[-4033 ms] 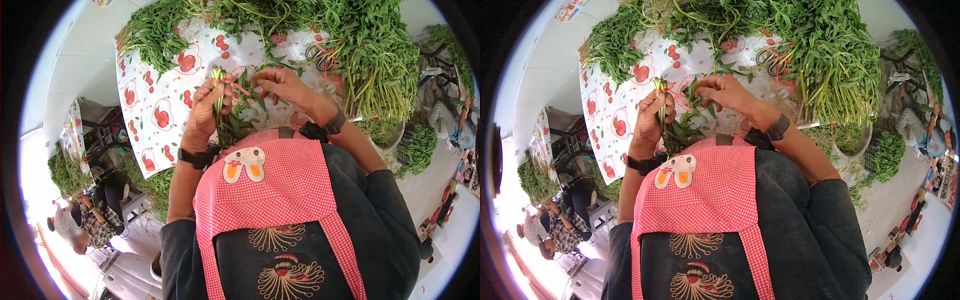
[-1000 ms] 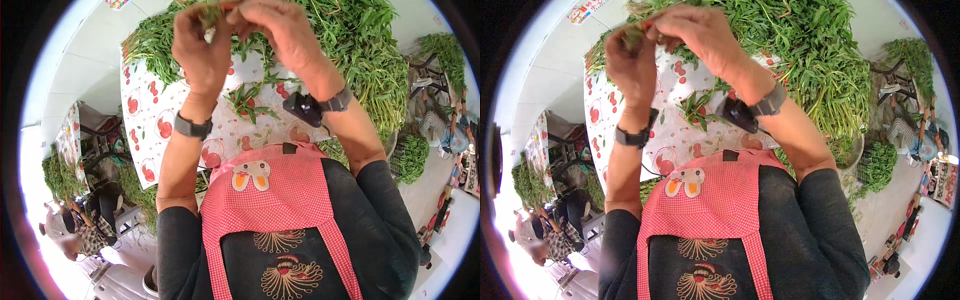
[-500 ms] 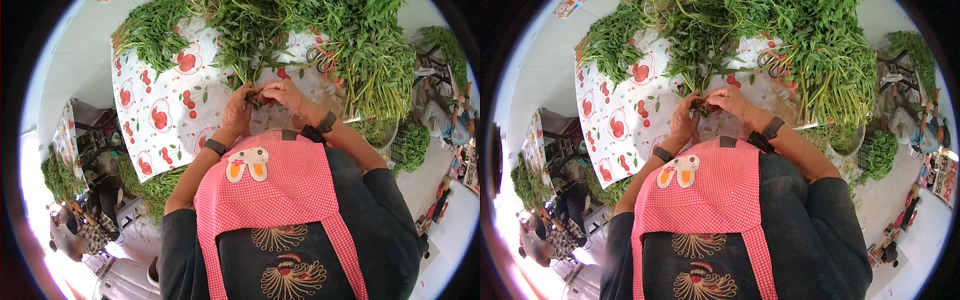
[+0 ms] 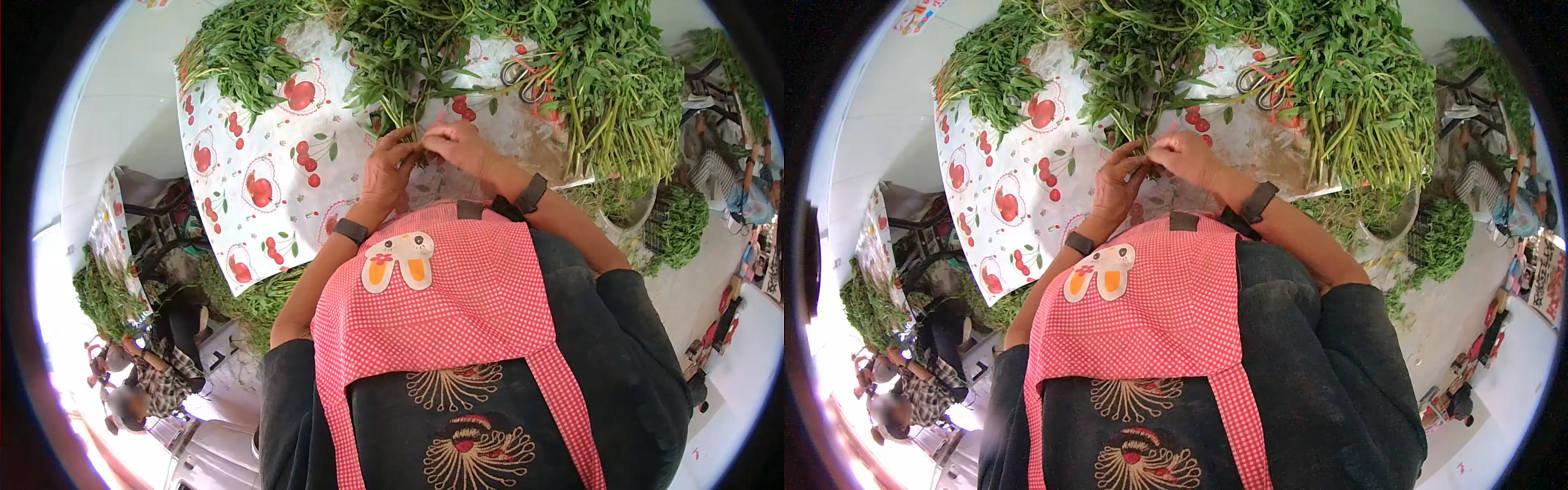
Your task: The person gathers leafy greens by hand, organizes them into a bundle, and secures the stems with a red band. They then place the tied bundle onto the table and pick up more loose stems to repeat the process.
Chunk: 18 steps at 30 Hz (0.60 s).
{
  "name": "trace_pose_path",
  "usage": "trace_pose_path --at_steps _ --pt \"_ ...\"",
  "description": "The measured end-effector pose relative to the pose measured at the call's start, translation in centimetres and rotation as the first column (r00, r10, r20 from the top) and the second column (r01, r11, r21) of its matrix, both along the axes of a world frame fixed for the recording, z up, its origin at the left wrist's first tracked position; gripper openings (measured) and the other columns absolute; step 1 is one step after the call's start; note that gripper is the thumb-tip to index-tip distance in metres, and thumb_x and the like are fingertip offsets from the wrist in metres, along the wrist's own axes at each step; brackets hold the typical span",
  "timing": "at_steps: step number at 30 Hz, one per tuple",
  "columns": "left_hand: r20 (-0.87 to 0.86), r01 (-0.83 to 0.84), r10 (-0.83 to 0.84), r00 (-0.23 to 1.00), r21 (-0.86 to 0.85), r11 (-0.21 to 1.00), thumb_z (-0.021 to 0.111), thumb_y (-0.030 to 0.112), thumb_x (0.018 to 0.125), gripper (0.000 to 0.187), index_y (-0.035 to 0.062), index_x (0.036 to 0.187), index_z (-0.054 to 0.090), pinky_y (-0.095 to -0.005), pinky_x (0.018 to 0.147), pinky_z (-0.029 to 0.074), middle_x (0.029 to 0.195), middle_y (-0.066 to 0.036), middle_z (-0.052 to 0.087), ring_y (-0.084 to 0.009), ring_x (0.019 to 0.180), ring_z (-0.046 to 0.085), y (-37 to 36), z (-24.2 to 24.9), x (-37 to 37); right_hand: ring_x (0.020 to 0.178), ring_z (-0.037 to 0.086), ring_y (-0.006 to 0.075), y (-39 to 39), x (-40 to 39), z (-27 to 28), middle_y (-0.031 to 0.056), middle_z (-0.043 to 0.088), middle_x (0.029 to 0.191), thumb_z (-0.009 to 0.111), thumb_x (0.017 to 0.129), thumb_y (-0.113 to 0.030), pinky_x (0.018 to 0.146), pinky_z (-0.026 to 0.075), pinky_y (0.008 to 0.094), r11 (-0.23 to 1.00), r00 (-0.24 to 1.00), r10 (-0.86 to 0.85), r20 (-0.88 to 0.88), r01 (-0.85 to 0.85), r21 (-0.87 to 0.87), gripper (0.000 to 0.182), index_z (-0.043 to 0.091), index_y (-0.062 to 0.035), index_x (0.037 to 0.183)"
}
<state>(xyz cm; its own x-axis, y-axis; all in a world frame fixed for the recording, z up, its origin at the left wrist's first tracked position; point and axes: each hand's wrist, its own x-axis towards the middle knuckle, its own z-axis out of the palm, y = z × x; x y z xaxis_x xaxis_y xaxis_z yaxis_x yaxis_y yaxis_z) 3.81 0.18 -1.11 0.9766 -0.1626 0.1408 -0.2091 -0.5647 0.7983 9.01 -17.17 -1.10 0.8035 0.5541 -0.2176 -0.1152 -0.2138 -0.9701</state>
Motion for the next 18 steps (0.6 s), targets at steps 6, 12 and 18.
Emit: trace_pose_path --at_steps 6,12,18 --pt "-0.026 -0.061 0.059 0.998 -0.088 0.994 0.067 0.003 0.079 0.017 0.0046 0.095 0.070 -0.0298 0.081 0.051 0.115 -0.013 0.062 -0.0210 0.096 0.063 -0.1 -0.2 0.1 0.059 0.061 0.0142 -2.3 -0.5 1.3 0.0064 0.062 0.066 0.057 0.088 -0.028 0.051 0.048 0.0253 0.932 0.840 -0.363 -0.403 0.320 -0.172 0.032 0.065 0.0026 0.083" --pt "-0.119 -0.128 0.102 0.988 -0.241 0.962 0.068 0.003 0.078 0.016 0.0004 0.094 0.068 -0.0281 0.077 0.052 0.114 -0.011 0.063 -0.0184 0.091 0.065 0.2 -0.5 0.2 0.057 0.059 0.0141 -0.9 -0.4 0.1 0.0066 0.064 0.071 0.060 0.088 -0.026 0.048 0.049 0.0260 0.957 0.808 -0.254 -0.532 0.289 -0.017 0.028 0.065 0.0017 0.089" --pt "-0.239 -0.159 0.091 0.967 -0.282 0.946 0.063 0.003 0.083 0.014 -0.0026 0.095 0.066 -0.0275 0.078 0.051 0.112 -0.011 0.064 -0.0164 0.092 0.064 0.7 -0.3 0.3 0.057 0.058 0.0111 -0.1 -0.1 -0.5 0.0039 0.063 0.074 0.065 0.085 -0.019 0.047 0.048 0.0246 0.955 0.883 -0.254 -0.394 0.293 0.043 0.023 0.064 0.0006 0.096"
